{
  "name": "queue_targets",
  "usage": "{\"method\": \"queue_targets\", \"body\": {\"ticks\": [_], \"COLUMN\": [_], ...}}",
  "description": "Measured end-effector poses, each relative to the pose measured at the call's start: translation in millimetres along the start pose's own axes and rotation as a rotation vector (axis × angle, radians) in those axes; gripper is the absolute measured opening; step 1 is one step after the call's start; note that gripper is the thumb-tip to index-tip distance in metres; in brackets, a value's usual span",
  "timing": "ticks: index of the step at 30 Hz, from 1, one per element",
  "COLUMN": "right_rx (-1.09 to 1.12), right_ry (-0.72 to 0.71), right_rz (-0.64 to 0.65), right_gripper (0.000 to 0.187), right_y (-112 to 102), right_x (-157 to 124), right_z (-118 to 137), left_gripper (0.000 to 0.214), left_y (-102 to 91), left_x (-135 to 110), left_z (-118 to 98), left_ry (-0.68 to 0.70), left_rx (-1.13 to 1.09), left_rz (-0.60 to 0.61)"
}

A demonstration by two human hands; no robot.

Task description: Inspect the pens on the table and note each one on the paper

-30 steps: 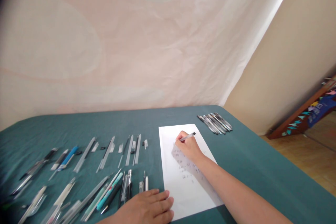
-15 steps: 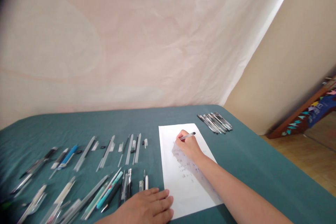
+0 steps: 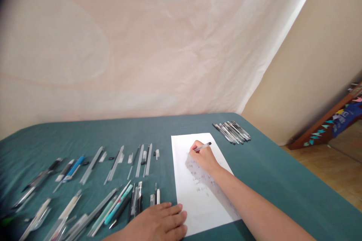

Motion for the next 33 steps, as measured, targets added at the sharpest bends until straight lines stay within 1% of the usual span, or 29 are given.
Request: {"method": "queue_targets", "body": {"ticks": [4, 11, 16, 22, 29, 33], "right_rx": [0.001, -0.005, -0.004, -0.005, -0.005, 0.003], "right_ry": [-0.001, 0.003, -0.001, -0.005, -0.016, -0.021], "right_rz": [-0.008, -0.038, -0.023, -0.015, -0.017, -0.009], "right_gripper": [0.007, 0.006, 0.006, 0.006, 0.007, 0.007], "right_y": [0.0, -1.2, -1.5, -1.6, -2.2, -1.7], "right_x": [-0.2, 0.8, 0.6, -0.4, 0.0, -0.9], "right_z": [0.0, -2.2, -2.1, -1.2, -0.3, 1.3], "left_gripper": [0.026, 0.028, 0.024, 0.027, 0.026, 0.026], "left_y": [-1.1, -4.5, -5.7, -5.7, -4.1, -3.1], "left_x": [0.1, 0.0, -0.2, 0.1, 0.2, 0.7], "left_z": [-0.3, -1.1, -1.8, -2.2, -1.0, -1.1], "left_ry": [-0.003, 0.005, -0.020, -0.002, -0.004, -0.003], "left_rx": [0.007, -0.010, -0.032, -0.034, -0.047, -0.054], "left_rz": [-0.004, 0.025, 0.026, 0.048, 0.012, 0.019]}}
Point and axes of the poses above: each hand's wrist, its own x-axis towards the middle knuckle, its own y-axis out of the palm, z = x × y, the point moved 2 cm from there along x, towards the middle knuckle, and after that the axes turned 15 degrees about z, right-handed, at the moved point
